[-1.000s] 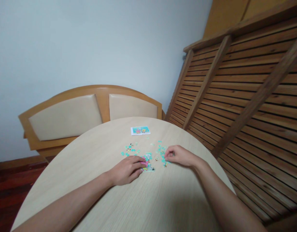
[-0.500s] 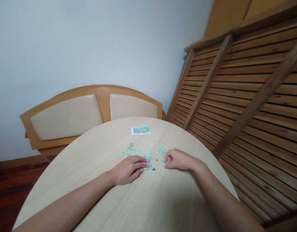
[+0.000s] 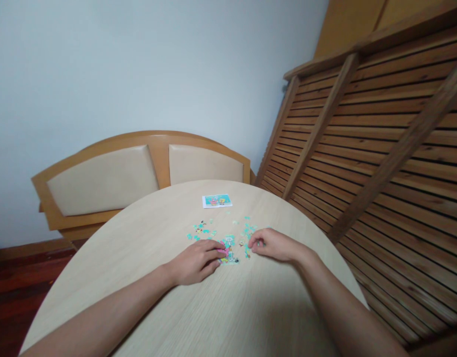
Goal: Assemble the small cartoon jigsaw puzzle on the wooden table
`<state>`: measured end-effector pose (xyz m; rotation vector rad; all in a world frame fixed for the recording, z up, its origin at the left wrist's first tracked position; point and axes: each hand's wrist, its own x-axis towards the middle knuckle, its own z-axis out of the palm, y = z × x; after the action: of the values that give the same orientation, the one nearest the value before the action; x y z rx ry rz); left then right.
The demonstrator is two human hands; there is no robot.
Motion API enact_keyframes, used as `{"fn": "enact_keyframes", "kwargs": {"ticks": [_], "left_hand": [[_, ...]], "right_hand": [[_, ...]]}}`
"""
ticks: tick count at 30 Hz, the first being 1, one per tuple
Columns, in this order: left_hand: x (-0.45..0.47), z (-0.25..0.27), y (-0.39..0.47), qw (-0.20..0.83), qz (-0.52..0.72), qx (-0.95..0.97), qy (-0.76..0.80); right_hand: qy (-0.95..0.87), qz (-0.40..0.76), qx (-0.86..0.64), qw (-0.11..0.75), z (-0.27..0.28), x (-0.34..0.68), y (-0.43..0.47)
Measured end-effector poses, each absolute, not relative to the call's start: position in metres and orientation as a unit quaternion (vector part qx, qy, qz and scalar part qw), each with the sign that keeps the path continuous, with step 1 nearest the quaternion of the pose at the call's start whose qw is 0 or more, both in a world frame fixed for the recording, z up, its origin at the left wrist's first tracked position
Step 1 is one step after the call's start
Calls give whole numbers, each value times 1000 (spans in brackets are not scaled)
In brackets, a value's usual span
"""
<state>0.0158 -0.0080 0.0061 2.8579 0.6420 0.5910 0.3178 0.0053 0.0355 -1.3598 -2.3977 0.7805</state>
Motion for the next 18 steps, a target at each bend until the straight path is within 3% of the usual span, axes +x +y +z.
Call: {"fn": "enact_keyframes", "kwargs": {"ticks": [18], "left_hand": [[18,5,-7,74,193,954,216]], "right_hand": [[-834,253,-471,135,30,311,6]]}}
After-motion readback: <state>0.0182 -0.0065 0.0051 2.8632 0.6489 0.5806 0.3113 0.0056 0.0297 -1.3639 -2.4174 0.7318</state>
